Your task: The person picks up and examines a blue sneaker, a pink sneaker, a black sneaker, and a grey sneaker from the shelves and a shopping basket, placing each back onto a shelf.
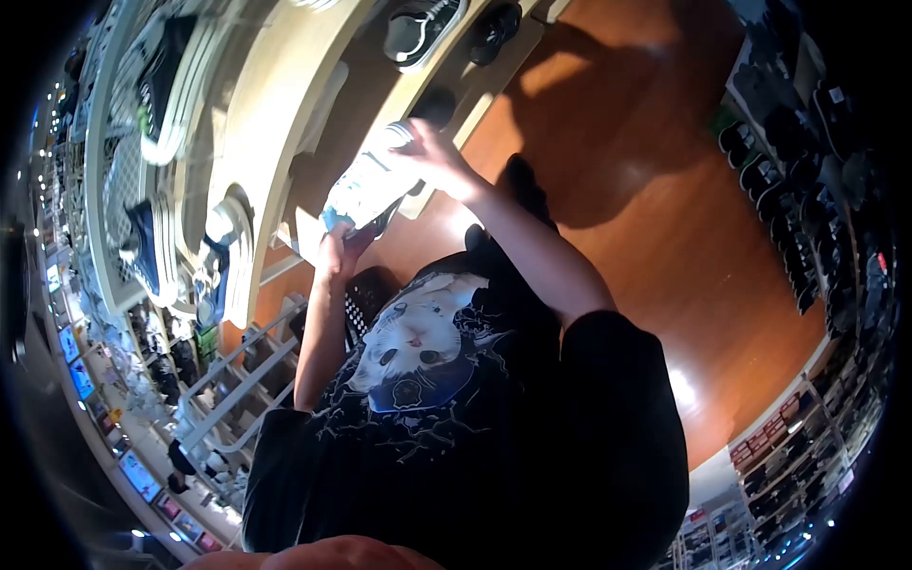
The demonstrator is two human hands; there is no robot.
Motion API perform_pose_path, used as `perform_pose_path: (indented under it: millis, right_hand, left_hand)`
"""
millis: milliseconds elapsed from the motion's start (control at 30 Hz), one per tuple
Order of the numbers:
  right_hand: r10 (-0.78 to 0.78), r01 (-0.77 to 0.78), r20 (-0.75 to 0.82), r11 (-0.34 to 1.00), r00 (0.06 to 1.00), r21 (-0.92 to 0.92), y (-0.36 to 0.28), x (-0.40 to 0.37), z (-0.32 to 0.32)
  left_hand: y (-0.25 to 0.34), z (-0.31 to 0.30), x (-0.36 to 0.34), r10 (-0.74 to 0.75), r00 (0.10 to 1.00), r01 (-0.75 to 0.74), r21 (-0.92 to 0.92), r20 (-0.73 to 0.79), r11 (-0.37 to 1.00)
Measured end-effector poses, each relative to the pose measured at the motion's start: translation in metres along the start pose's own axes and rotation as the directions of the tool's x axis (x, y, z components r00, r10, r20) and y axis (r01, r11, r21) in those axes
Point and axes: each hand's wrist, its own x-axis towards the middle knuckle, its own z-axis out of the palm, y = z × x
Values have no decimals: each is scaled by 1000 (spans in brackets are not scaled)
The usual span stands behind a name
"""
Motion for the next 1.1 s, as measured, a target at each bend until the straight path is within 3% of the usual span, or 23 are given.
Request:
perform_pose_path:
  millis: [33,100,167,233,267,367,433,467,500,567,600,633,700,733,767,833,867,900,967,1000,1067,1100]
  right_hand:
    - [-75,43,-126,970,989,-240,14,20,-2]
    - [59,-48,20,930,998,-364,26,68,-20]
    - [95,-89,-6,912,995,-401,32,93,-26]
    - [130,-125,-17,889,991,-441,37,114,-23]
    - [86,-110,-72,855,994,-507,44,122,-19]
    - [21,-80,-103,790,994,-608,65,143,-17]
    - [-153,34,-139,782,978,-623,84,157,-11]
    - [-230,98,-132,771,964,-630,87,163,-10]
    - [-213,85,-131,772,968,-630,79,168,-10]
    - [-99,12,-96,759,990,-651,65,176,-9]
    - [-276,88,-165,716,947,-693,71,178,-3]
    - [-264,82,-158,712,951,-698,75,181,0]
    - [-200,77,-85,682,976,-727,67,187,1]
    - [-55,28,-14,691,998,-722,60,187,-1]
    - [-48,31,-3,685,999,-728,76,193,4]
    - [-259,161,-10,628,966,-761,118,211,12]
    - [-257,166,-33,711,966,-684,92,208,11]
    - [-256,166,-31,709,966,-685,102,214,11]
    - [-329,333,145,638,933,-695,109,228,7]
    - [-327,331,145,635,934,-698,109,226,10]
    - [-521,402,30,620,853,-674,99,215,10]
    - [-523,408,36,617,851,-673,98,207,10]
  left_hand:
    - [3,6,9,-18,1000,18,21,-13,1000]
    - [2,12,26,-68,996,66,-33,-65,997]
    - [3,17,43,-11,1000,11,-21,-10,1000]
    - [8,30,66,-4,982,-16,-102,-191,995]
    - [14,37,74,-42,936,14,-82,-349,997]
    - [5,25,111,2,884,-76,-140,-468,987]
    - [0,14,127,9,874,-121,-200,-485,972]
    - [3,19,129,22,859,-126,-170,-512,977]
    - [7,24,131,34,844,-128,-139,-536,982]
    - [12,25,133,98,873,-162,-95,-478,982]
    - [14,23,136,71,867,-144,-110,-493,984]
    - [17,22,141,49,861,-130,-127,-506,983]
    - [15,5,153,39,876,-111,-121,-480,986]
    - [9,-7,161,46,885,-123,-138,-463,983]
    - [3,-22,170,55,894,-136,-153,-445,979]
    - [-4,-38,182,95,910,-154,-115,-403,981]
    - [6,-31,180,123,917,-155,-55,-380,986]
    - [14,-26,180,150,924,-157,8,-352,987]
    - [24,-18,178,148,920,-147,31,-362,989]
    - [28,-19,177,148,916,-136,57,-372,989]
    - [25,-14,171,147,910,-126,79,-387,989]
    - [20,-13,170,143,906,-124,74,-398,990]
